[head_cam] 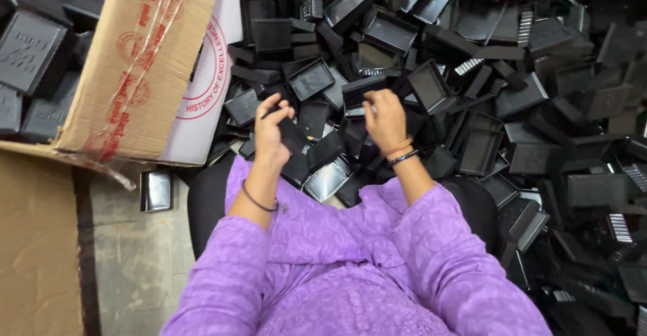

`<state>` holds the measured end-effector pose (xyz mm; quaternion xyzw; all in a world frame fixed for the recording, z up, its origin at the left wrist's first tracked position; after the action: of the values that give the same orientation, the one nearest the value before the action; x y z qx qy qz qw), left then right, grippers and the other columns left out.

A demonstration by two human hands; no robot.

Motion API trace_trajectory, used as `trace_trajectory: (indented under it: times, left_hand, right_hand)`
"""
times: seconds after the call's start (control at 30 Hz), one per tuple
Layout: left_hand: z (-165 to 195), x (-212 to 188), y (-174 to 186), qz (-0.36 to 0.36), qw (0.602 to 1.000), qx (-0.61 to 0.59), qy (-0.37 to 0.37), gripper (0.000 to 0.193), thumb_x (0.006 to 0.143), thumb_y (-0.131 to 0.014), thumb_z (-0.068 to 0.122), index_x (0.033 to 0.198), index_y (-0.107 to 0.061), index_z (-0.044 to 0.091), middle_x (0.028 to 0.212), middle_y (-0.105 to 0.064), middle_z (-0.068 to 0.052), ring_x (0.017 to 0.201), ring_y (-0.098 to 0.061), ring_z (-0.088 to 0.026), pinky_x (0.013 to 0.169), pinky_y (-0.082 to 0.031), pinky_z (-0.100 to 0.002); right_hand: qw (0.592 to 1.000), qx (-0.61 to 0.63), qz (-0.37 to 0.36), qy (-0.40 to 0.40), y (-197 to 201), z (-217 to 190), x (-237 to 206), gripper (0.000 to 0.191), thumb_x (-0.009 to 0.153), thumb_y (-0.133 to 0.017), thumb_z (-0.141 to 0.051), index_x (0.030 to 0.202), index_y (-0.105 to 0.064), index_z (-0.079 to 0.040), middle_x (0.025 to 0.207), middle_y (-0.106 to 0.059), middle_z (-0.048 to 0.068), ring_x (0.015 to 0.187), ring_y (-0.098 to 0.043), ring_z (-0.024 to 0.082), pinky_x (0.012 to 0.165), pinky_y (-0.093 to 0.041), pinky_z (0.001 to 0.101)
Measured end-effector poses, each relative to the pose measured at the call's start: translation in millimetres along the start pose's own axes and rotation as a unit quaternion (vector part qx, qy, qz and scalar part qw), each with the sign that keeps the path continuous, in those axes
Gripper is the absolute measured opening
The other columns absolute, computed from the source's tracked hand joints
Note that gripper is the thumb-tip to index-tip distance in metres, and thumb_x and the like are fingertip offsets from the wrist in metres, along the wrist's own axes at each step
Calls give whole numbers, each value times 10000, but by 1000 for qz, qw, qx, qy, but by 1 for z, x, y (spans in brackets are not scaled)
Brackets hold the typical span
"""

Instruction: The person sits on the floor among a large pile of black plastic boxes, picks up individual boxes, fits them together into stacked pairs, and places the stacked boxes into a cardboard box beside them.

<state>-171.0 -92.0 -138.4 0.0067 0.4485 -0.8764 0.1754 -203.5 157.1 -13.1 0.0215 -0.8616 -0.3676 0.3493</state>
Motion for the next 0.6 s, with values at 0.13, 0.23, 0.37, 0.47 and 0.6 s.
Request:
trace_trajectory:
  times: [0.13,0.23,0.37,0.47,0.6]
  left_hand:
    - [-3,-3,32,95,993,42,49,223,848,-677,13,1039,-609,108,972,-718,-50,806,-712,-168,699,-589,-330]
    - [-12,-5,23,85,991,76,71,116,923,-711,134,988,-623,95,930,-718,-55,773,-703,-157,663,-569,-324]
    - [-29,-15,-12,18,977,173,122,200,935,-727,239,1046,-670,83,932,-724,-41,786,-697,-132,675,-554,-297]
    - [-49,-35,-27,-11,951,212,225,278,923,-693,325,1125,-697,134,963,-727,4,820,-674,-101,700,-534,-274]
    - [-52,-51,-52,-109,952,200,206,326,936,-754,319,1128,-690,64,1044,-726,-16,956,-677,-124,853,-566,-300]
  right_hand:
    - [985,-163,62,-16,26,44,-1,242,830,-760,-66,1057,-680,-36,1081,-643,159,1042,-596,352,902,-464,442]
    - [954,-283,97,-34,43,63,-2,375,686,-821,-142,1011,-672,-27,1099,-651,195,1041,-601,372,848,-441,476]
    - [975,-141,41,-168,48,86,-9,270,832,-796,-149,1023,-644,-35,1052,-696,148,984,-681,306,865,-520,413]
    - [923,268,-5,-277,16,66,-37,302,948,-740,-165,1151,-617,22,1008,-720,87,877,-666,154,776,-551,319]
    - [838,430,-73,-327,-33,-4,-68,505,996,-670,-239,1423,-552,5,1087,-674,70,951,-633,123,844,-524,286]
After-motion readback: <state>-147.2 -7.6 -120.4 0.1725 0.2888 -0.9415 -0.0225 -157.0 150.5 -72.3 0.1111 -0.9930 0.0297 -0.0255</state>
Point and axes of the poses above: each hand's wrist, its own x-axis towards the middle knuckle, its own y-axis out of the back of the hand, z = x × y, the point moved 9 cm from there along x, towards the middle knuckle
